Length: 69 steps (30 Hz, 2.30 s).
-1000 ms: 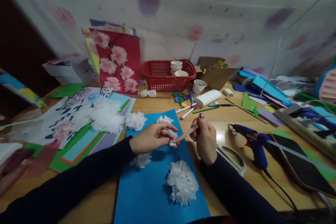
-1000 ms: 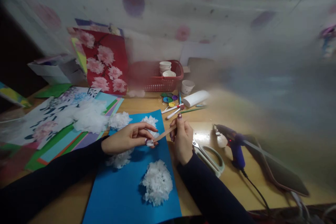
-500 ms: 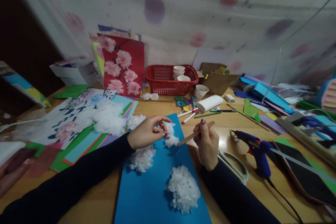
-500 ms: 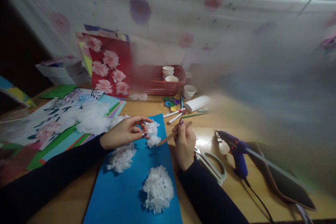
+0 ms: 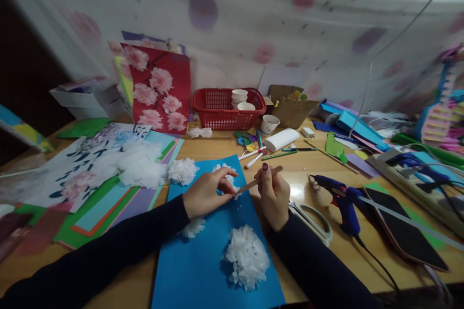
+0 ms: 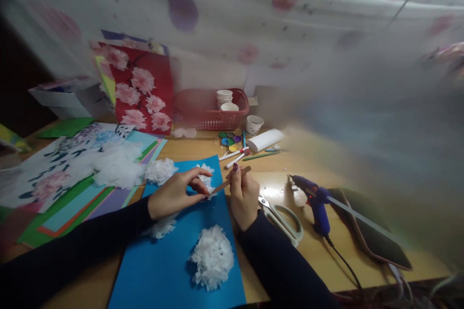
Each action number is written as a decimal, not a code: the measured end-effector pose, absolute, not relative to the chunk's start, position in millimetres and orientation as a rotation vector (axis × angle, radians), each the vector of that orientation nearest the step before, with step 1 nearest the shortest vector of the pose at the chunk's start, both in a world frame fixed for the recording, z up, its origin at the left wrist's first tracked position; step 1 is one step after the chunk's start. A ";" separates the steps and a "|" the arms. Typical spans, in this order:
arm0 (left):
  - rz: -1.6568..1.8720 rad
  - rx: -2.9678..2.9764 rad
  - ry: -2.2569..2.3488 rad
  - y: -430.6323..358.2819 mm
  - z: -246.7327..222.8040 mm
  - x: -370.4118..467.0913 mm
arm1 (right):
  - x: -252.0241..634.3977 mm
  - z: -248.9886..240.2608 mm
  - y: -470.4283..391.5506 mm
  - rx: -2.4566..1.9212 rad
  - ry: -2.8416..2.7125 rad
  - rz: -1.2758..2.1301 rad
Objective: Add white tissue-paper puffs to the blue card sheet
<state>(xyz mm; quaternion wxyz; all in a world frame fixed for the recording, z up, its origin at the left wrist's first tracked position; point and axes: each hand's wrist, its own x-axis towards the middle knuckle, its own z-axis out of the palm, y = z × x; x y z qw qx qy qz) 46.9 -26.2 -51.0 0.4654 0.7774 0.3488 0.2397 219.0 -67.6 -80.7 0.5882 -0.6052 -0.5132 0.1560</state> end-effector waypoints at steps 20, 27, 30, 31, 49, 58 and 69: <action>0.566 2.282 0.889 -26.1 -60.6 54.6 | 219.0 -80.1 -80.1 -1.260 -1.572 -0.060; 0.591 2.282 0.917 -23.5 -55.2 50.8 | 220.0 -79.3 -79.3 -1.260 -1.660 -0.138; 0.593 2.322 0.965 -18.9 -50.4 44.4 | 219.4 -76.5 -78.4 -1.225 -1.720 -0.139; 0.577 2.336 0.980 -17.3 -49.1 42.2 | 219.4 -76.0 -77.9 -1.205 -1.743 -0.128; 0.282 2.518 1.011 -13.2 -31.5 29.9 | 220.2 -88.0 -76.3 -1.259 -1.273 0.241; 0.265 2.553 1.097 -1.1 -4.9 8.1 | 218.2 -83.0 -75.1 -1.304 -1.411 0.162; 0.267 2.519 1.550 29.4 41.9 -66.7 | 219.3 -87.8 -71.1 -1.315 -1.471 0.126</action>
